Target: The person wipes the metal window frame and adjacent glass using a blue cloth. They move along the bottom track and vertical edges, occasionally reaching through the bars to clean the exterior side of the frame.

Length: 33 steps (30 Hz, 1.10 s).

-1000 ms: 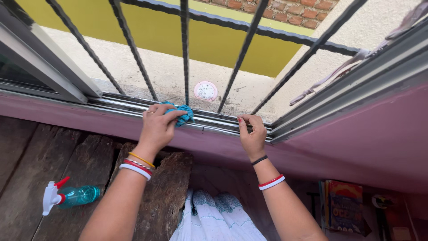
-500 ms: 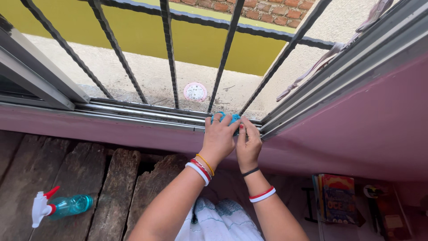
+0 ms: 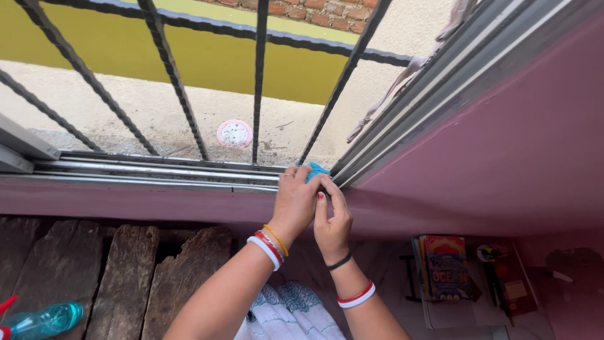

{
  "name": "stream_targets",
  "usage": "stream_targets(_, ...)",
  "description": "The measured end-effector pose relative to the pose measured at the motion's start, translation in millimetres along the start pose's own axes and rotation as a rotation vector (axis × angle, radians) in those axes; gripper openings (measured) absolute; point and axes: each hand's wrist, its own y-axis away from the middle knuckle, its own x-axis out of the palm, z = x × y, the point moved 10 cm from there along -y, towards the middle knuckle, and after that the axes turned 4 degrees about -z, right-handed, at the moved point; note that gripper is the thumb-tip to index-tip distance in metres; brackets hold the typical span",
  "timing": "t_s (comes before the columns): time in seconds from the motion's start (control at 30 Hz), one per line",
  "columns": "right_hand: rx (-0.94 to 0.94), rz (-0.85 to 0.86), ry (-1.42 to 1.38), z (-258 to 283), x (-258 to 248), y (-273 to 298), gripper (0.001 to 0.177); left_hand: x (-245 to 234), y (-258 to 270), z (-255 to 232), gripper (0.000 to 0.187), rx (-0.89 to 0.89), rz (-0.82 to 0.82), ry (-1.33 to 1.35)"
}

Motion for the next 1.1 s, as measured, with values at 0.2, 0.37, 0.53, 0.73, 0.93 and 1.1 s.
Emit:
stream_targets(0.2,-0.096,0.015,0.077,28,-16,-5,0.032,-4,-2,-23,0.057,0.075,-0.077,0.166)
stream_targets(0.37,-0.167,0.036,0.199,36,-2,-11,0.026,10,-5,-12,0.039,0.154,0.045,0.014)
stream_targets(0.53,-0.101,0.095,0.205,22,23,-13,0.028,-11,-4,14,0.026,0.024,0.098,-0.077)
stream_targets(0.73,-0.036,0.219,0.090,5,55,-8,0.023,-76,14,58,0.033,-0.114,-0.071,-0.115)
stream_targets(0.93,0.036,0.186,0.066,-8,29,-17,0.034,-22,5,13,0.037,0.015,-0.071,0.001)
stream_targets(1.1,0.074,0.149,0.065,-11,26,-12,0.053,-4,-7,0,0.034,0.180,0.023,0.057)
